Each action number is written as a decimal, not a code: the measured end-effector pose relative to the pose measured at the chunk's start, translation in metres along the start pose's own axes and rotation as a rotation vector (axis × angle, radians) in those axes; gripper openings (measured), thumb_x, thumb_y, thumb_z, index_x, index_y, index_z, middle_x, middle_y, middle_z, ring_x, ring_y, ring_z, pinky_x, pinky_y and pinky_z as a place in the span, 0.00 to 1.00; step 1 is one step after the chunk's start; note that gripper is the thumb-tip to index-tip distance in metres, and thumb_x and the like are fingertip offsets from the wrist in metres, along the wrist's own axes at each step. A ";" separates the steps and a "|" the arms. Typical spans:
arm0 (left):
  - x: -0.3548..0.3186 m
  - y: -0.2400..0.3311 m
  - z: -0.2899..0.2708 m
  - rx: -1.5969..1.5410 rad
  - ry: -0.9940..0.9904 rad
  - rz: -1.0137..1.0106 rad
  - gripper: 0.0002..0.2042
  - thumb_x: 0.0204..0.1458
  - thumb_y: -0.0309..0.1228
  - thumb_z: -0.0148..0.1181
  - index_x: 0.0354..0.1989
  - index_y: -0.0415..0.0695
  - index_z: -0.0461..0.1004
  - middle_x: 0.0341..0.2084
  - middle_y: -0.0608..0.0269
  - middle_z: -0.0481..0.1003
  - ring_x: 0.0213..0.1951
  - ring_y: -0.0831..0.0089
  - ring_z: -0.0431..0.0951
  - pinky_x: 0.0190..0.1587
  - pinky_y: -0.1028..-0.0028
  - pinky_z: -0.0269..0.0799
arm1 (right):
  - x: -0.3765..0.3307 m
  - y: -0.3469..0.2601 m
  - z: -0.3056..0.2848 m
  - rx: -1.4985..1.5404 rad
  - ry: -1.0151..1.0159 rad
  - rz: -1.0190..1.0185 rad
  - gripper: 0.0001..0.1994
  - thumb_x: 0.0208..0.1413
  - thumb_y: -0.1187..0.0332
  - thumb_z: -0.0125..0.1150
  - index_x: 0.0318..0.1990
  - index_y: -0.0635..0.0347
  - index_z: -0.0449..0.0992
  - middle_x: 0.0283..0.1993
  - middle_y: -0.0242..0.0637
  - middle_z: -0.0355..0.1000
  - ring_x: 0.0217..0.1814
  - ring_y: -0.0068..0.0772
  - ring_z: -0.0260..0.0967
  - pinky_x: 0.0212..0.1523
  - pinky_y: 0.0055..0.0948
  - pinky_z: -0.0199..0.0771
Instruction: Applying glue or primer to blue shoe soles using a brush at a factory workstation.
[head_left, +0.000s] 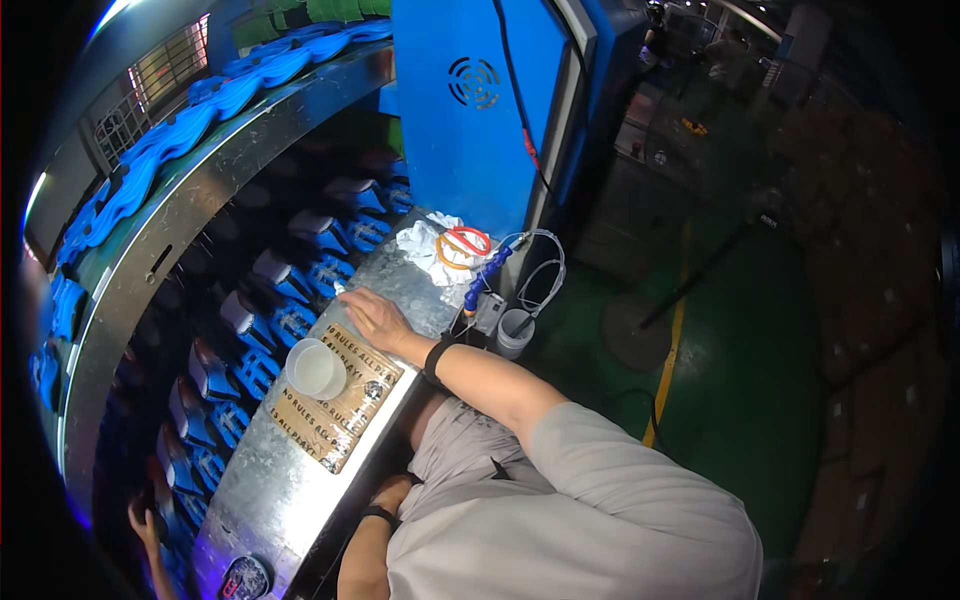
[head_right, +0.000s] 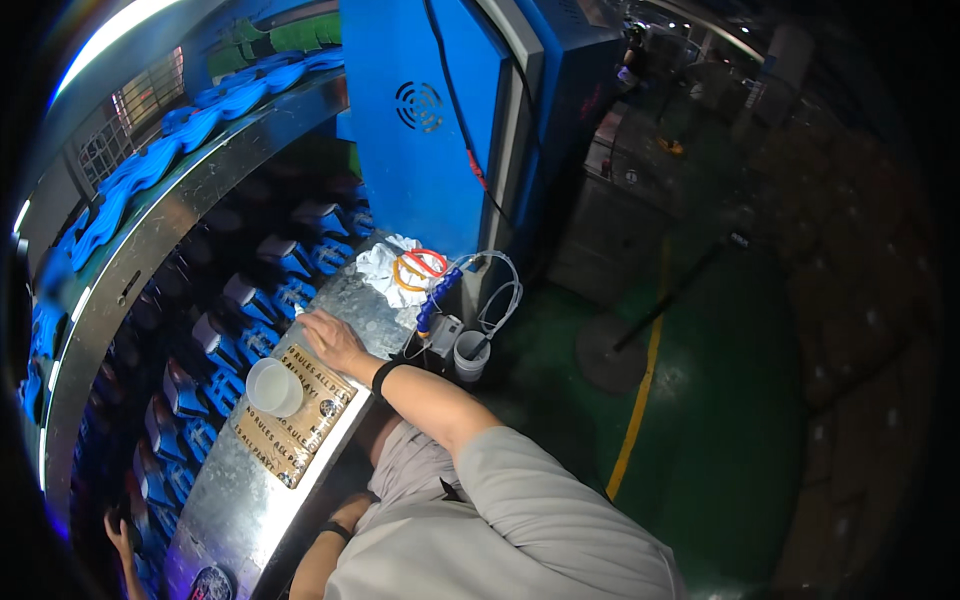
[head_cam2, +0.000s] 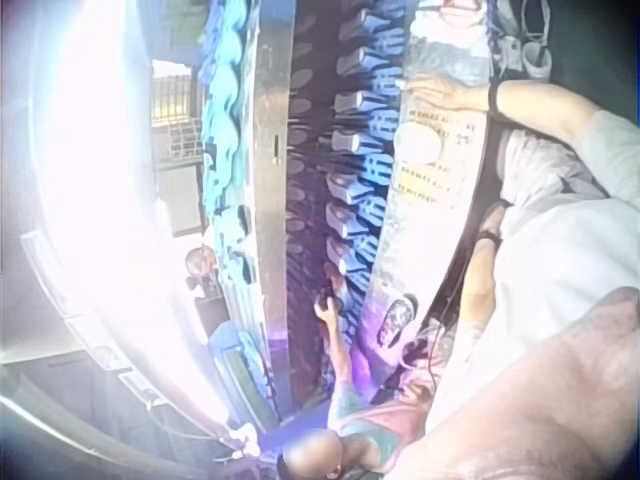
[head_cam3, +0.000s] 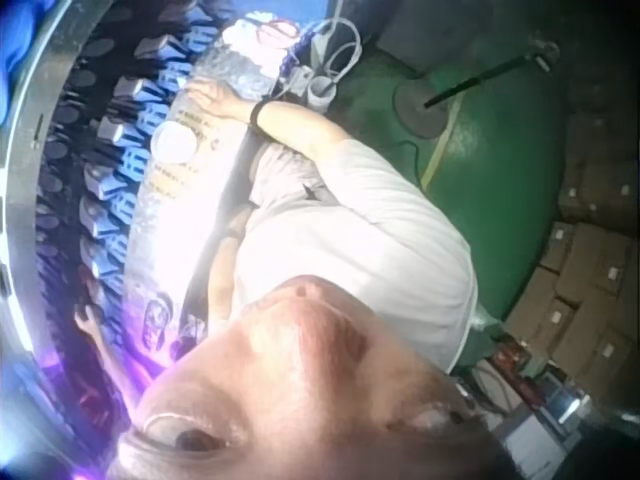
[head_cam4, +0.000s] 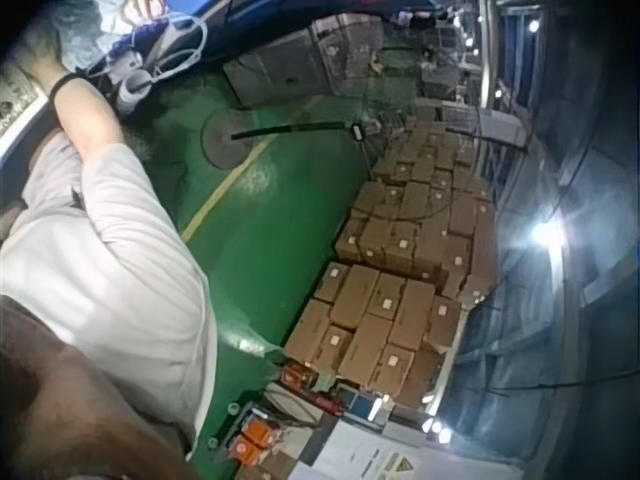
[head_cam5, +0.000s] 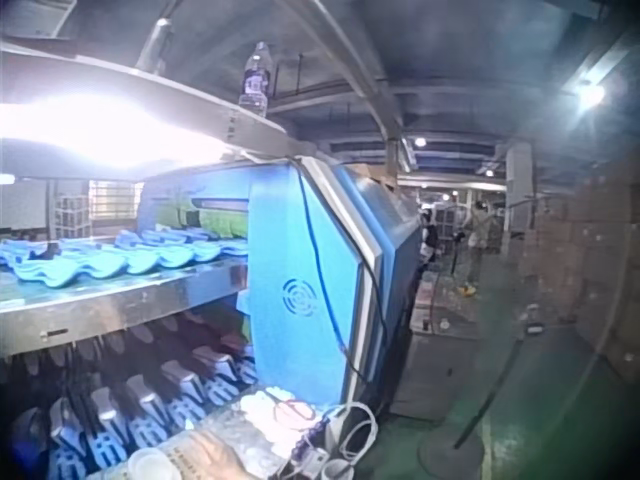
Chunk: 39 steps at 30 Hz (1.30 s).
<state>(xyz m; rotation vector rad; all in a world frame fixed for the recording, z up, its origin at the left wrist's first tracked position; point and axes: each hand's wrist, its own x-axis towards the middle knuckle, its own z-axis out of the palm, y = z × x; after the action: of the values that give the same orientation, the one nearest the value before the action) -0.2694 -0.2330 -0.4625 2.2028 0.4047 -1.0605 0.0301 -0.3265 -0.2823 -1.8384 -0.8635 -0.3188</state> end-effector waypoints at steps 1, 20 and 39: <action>0.010 -0.016 0.007 0.017 -0.022 0.035 0.21 0.59 0.41 0.47 0.51 0.37 0.77 0.53 0.40 0.74 0.58 0.49 0.74 0.59 0.59 0.68 | 0.001 -0.006 0.004 0.012 -0.006 -0.010 0.12 0.63 0.66 0.53 0.51 0.55 0.75 0.46 0.44 0.72 0.48 0.54 0.72 0.48 0.45 0.74; -0.018 -0.034 0.024 0.040 -0.028 0.555 0.21 0.63 0.39 0.43 0.56 0.43 0.75 0.58 0.49 0.73 0.61 0.59 0.72 0.64 0.68 0.61 | 0.003 -0.006 0.011 0.094 -0.091 -0.006 0.15 0.62 0.67 0.56 0.54 0.56 0.76 0.49 0.48 0.73 0.51 0.51 0.72 0.53 0.41 0.71; -0.024 -0.006 0.018 -0.002 -0.029 0.319 0.22 0.61 0.40 0.47 0.57 0.38 0.74 0.56 0.43 0.73 0.61 0.51 0.71 0.62 0.59 0.66 | 0.003 0.004 0.000 -0.013 -0.111 -0.052 0.13 0.62 0.72 0.52 0.52 0.62 0.75 0.49 0.48 0.72 0.53 0.52 0.70 0.54 0.40 0.68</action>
<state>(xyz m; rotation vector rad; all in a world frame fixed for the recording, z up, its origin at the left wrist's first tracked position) -0.2980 -0.2406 -0.4541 2.1561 0.0369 -0.9146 0.0351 -0.3257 -0.2836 -1.8624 -0.9893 -0.2572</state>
